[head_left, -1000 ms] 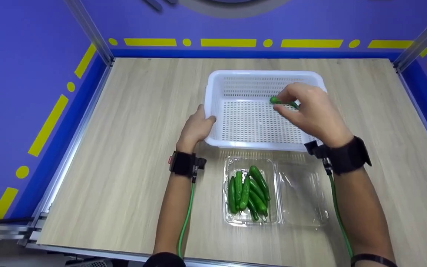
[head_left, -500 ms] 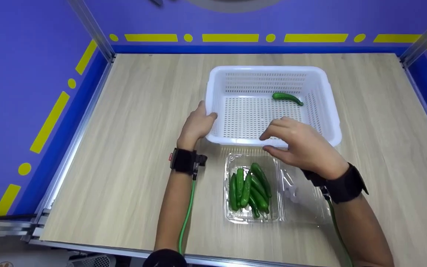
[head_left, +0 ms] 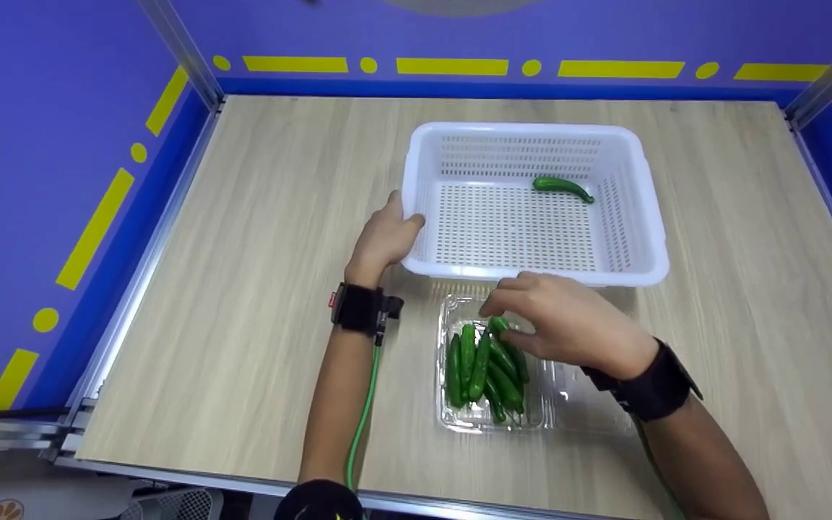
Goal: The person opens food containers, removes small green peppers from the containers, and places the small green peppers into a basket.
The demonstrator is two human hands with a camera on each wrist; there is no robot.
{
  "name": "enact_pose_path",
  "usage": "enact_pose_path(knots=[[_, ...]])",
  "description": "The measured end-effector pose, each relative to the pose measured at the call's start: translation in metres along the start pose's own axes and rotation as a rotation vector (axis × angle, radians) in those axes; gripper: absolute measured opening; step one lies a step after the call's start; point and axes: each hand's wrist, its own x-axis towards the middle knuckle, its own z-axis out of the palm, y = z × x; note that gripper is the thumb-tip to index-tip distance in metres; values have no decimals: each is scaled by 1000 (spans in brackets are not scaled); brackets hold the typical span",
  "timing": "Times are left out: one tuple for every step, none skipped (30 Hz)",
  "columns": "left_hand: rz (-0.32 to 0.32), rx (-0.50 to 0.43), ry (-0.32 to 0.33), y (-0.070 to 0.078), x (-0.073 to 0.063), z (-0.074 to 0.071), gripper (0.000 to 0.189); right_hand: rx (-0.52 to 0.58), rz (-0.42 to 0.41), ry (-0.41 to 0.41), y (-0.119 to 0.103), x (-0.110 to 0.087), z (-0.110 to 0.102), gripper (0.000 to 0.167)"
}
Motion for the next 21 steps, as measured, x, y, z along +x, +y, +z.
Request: enact_pose_path(knots=[[0,0,1,0,0,0,47,2,1,-21,-1,1,3,29],[1,-1,1,1,0,0,47,2,3,-40,-2,2,6,30],[2,-3,2,1,0,0,47,3,6,-60,-3,3,9,31],[1,-2,3,1,0,0,47,2,13,-76,-5,4,12,32],[-1,-1,4,0,1,0,47,-6,19,-92,-6,5,15,35],[-2,-2,5,0,1,0,47,-14,26,-107,-7,5,18,37],[-2,-3,6,0,1,0,47,-22,31,-121,-8,5,20,39],[-1,-2,6,0,1,0,48,-30,36,-134,-10,6,23,41],[0,4,5,0,2,0,49,-38,34,-145,-11,7,26,44],[2,9,4,0,2,0,50,-52,28,-148,-11,7,29,45],[3,13,4,0,2,0,51,-63,19,-148,-12,8,31,47],[4,17,4,0,3,0,51,-74,10,-146,-12,8,34,48],[4,24,2,-1,3,0,52,-82,2,-143,-13,8,36,49],[4,29,2,0,3,0,53,-92,-2,-139,-13,9,39,49],[3,34,2,0,3,0,54,-99,-8,-134,-13,9,41,49],[0,35,4,0,3,0,54,-105,-6,-130,-13,9,43,48],[-5,38,3,0,3,0,55,-108,-6,-127,-13,9,44,47],[-7,40,3,0,3,0,55,-111,-2,-125,-14,10,46,45],[-10,41,3,0,3,0,54,-114,1,-124,-14,10,47,43],[-10,41,5,1,3,-1,54,-119,3,-123,-14,10,49,42],[-12,41,4,1,3,-1,53,-123,5,-123,-14,11,50,41]])
